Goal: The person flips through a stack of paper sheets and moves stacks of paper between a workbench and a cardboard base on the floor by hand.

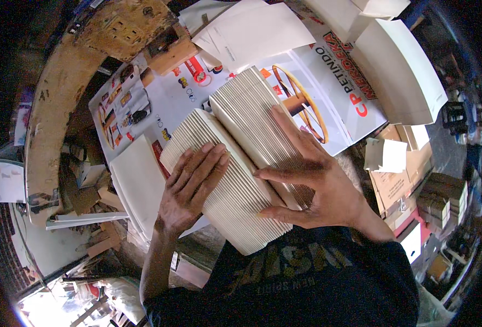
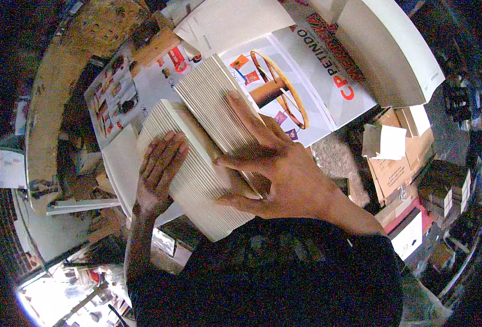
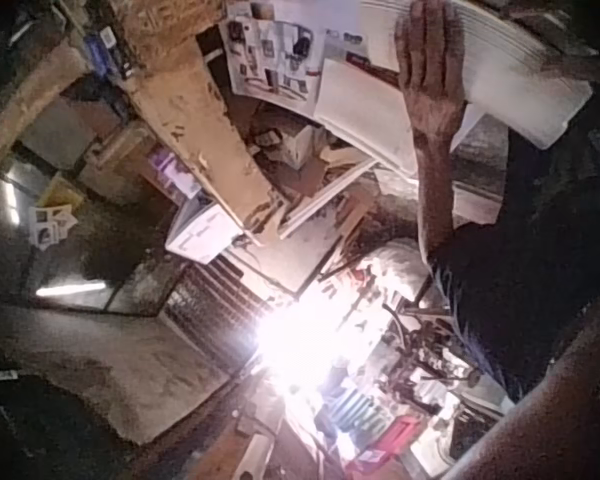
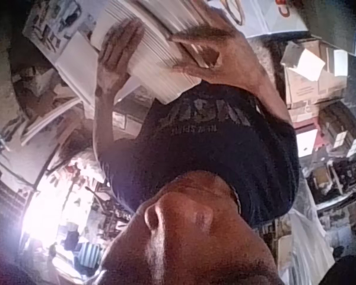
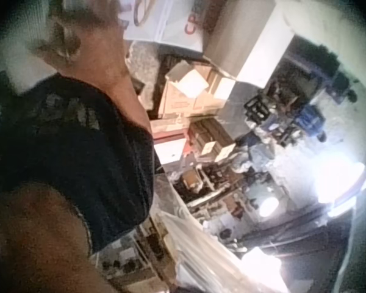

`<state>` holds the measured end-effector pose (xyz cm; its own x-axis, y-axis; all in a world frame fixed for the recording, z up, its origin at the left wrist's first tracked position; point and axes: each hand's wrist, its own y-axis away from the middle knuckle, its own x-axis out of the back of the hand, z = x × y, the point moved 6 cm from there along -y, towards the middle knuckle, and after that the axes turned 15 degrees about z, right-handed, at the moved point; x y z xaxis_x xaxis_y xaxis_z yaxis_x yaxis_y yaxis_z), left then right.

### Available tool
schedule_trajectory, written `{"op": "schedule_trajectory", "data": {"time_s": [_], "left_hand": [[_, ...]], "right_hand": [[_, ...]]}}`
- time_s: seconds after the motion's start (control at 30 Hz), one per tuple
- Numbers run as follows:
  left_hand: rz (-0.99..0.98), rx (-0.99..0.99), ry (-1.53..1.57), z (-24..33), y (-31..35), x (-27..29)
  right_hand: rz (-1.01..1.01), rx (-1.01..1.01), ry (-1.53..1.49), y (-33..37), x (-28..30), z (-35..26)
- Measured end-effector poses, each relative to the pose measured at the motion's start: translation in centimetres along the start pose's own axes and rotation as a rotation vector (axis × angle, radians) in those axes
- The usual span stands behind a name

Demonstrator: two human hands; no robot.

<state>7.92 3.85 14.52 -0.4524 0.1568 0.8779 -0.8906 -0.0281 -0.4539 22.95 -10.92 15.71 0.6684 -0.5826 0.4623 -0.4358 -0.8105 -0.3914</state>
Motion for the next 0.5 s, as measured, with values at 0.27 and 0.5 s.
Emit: {"op": "schedule_trajectory", "data": {"time_s": [0.27,0.5], "left_hand": [[0.166,-0.049,-0.033,-0.2,1.7,-0.2],[0.108,-0.017,0.046,-0.3,0.7,0.0]], "right_hand": [[-0.008,-0.019,-0.001,-0.2,-0.2,0.1],[-0.001,0.055,0.072,-0.5,0.2,-0.8]]}}
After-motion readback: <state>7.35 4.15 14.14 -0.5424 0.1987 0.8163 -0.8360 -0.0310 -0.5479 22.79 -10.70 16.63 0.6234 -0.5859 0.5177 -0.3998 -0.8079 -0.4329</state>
